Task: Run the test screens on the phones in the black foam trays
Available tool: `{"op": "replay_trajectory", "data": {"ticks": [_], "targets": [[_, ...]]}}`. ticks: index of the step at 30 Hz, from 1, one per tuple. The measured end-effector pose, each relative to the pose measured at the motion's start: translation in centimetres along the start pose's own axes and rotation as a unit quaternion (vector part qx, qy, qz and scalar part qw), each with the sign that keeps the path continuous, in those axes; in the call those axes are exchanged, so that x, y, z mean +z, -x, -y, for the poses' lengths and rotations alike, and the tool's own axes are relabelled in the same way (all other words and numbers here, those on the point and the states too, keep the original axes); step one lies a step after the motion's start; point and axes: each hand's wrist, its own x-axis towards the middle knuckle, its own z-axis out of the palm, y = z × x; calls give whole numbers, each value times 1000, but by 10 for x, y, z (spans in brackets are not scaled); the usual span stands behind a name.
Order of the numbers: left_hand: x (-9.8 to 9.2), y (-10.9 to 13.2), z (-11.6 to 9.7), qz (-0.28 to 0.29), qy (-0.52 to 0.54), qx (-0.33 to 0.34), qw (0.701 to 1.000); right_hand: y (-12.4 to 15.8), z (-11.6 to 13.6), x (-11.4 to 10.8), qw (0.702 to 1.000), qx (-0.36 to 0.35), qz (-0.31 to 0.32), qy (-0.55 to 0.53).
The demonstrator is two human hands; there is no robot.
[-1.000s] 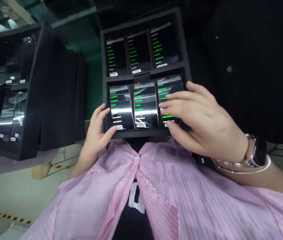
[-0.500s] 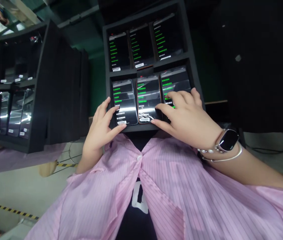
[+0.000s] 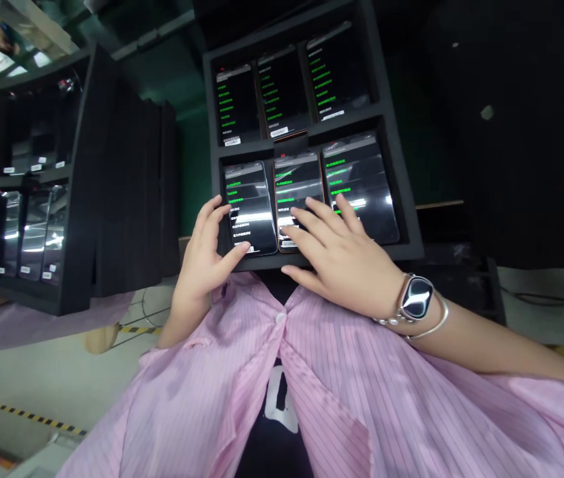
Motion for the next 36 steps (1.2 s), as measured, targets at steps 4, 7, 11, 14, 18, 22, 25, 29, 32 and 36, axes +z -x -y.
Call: {"op": "replay_trajectory", "data": {"ticks": [4, 7, 11, 14, 18, 22, 25, 29, 32, 36], "targets": [[4, -2, 1, -5, -16, 3, 1000, -5, 3, 7, 999, -8, 8, 31], [3, -4, 0, 4, -30, 3, 1000, -12, 7, 9, 999, -7, 24, 47], [-3, -8, -1, 24, -49, -13, 998, -17, 7, 5, 997, -7, 54, 50], [-4, -10, -1, 36, -50, -18, 998, -6, -1, -6, 999, -3, 30, 38], [-6, -5, 1, 40, -26, -11, 999, 21, -17, -24, 997, 56, -6, 48], [-14, -7, -1, 40, -15, -9, 999, 24, -33, -37, 996, 72, -14, 57], [-21, -33, 1, -29, -6, 19, 999, -5, -54, -45, 995, 69, -55, 37], [-23, -97, 19, -89, -17, 31, 995, -62, -94, -48, 994, 100, -50, 19], [-18, -139, 38, -85, -36, 6, 996, -91, -118, -40, 994, 106, -24, 19], [-9, -159, 52, -87, -47, -30, 995, -98, -136, -30, 995, 98, -4, 4]]}}
